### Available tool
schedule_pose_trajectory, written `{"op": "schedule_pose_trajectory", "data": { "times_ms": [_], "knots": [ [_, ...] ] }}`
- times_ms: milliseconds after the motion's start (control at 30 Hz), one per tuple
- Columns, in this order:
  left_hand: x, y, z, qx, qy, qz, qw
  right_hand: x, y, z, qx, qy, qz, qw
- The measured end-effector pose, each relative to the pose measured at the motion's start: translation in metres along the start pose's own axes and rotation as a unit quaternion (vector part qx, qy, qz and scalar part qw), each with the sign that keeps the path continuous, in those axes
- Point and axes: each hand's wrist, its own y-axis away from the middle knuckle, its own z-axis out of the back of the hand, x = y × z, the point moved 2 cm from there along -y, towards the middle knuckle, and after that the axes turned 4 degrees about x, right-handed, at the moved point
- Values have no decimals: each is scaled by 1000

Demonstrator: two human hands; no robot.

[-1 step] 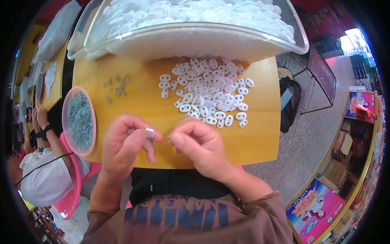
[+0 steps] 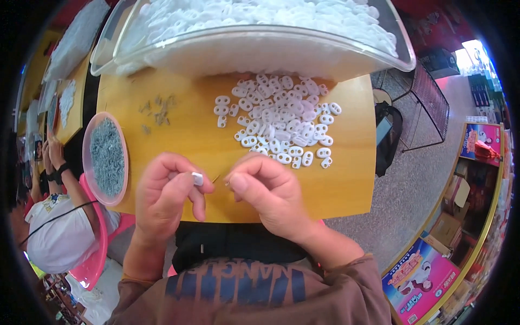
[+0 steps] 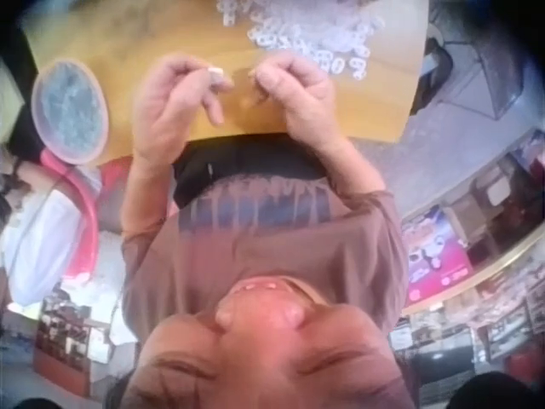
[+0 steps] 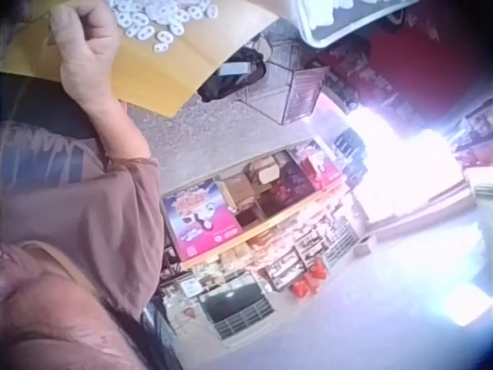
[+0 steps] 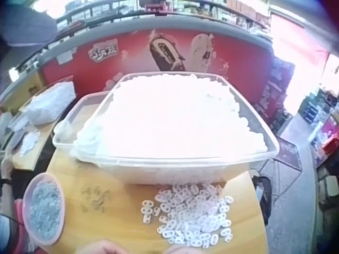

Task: Assemble small plastic cord locks by inserting metal springs into the toggle using a needle.

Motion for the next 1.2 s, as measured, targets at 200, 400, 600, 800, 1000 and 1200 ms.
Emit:
{"op": "schedule_pose_trajectory", "data": {
  "times_ms": [200,400,600,800,1000,1200],
  "knots": [
    [6,17,4,-22,25,-57,998,9,-9,-24,1,-14,-1,1000],
    [8,25,12,3,-59,-128,990,6,-3,-36,34,-8,-4,999],
    [12,33,7,-32,35,-125,991,5,2,-41,40,-20,-37,998],
    [14,31,7,-15,38,-155,987,3,0,-39,40,-19,-46,998],
    [15,31,5,-3,37,-167,985,1,1,-38,52,-22,-70,996],
    [17,31,6,-16,14,-166,986,0,0,-37,68,-3,-50,996]
  ]
}}
